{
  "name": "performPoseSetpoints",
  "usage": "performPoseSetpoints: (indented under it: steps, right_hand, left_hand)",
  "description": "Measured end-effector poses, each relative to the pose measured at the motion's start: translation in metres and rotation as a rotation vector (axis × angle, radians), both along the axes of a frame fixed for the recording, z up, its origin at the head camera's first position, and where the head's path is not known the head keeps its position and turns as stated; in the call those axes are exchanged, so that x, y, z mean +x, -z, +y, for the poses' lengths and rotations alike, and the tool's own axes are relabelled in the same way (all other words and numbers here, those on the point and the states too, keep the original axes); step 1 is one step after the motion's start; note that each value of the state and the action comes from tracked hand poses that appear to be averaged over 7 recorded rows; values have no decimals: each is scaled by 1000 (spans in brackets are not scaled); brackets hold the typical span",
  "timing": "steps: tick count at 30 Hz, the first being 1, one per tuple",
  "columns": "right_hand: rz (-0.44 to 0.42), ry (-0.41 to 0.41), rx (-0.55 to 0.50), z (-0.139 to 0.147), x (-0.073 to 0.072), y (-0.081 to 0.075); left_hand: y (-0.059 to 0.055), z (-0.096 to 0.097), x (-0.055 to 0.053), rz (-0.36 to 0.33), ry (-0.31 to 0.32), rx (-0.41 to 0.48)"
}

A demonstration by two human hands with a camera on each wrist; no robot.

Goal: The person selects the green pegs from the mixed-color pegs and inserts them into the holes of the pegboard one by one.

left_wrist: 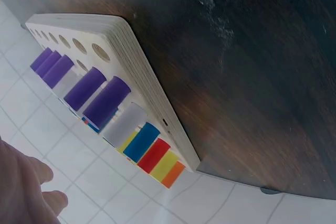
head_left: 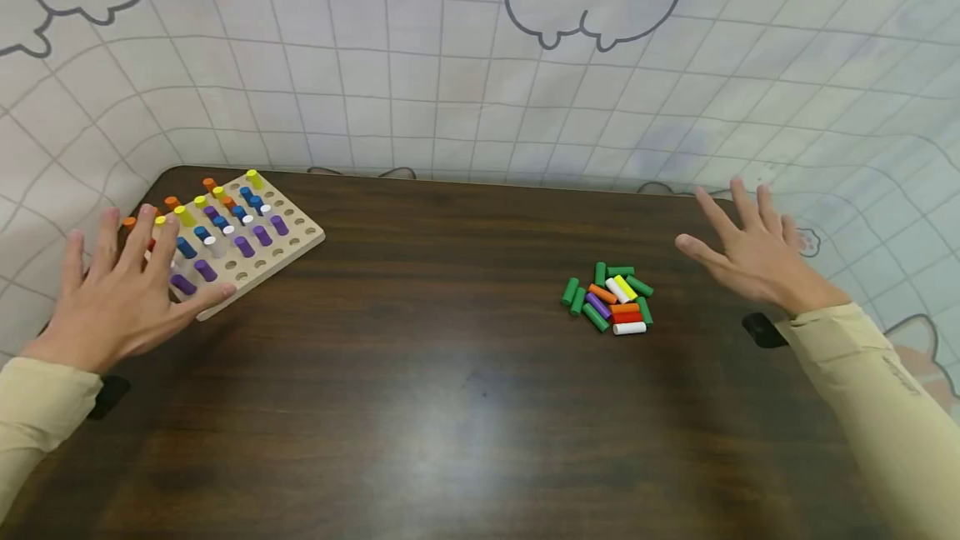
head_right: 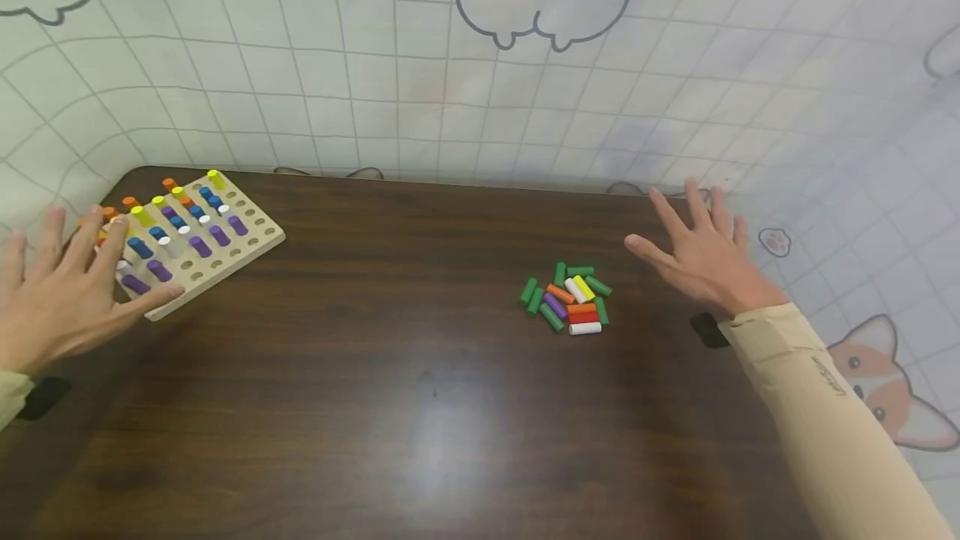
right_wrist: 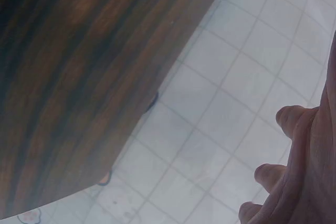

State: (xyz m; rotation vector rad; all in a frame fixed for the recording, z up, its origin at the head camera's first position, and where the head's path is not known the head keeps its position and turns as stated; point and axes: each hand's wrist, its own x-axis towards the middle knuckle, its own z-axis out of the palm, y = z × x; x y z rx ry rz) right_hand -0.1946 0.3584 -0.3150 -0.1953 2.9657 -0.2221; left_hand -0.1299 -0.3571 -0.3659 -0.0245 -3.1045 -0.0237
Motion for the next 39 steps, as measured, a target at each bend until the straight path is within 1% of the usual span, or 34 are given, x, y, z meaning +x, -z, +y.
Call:
performPoseSetpoints:
  steps: [8,13,16,21,24,28,33,37,39]
  right_hand:
    - [27,-38,3,-18,-13,-5]
    - [34,-69,-2,-34,-21,-5]
    - [48,-93,-2,-45,-26,-4]
    - [63,-133,-13,-67,-36,-4]
    - [66,-155,-17,-82,-42,-4]
    - [78,-188,-18,-100,-49,-1]
    - [79,-227,-22,-124,-58,4]
    - [60,-258,-27,-142,-61,10]
    - [58,-271,-32,-152,-62,12]
  left_hand:
    - [-2,0,3,-17,-14,0]
    - [3,-2,2,-34,-35,18]
    - [7,-7,3,-35,-52,32]
    - [10,-18,2,-23,-74,31]
    - [12,-24,1,-32,-87,32]
    - [16,-29,1,-51,-103,27]
    - [19,-32,2,-58,-130,34]
    - [23,-34,1,-86,-154,45]
    - [24,-34,0,-114,-166,50]
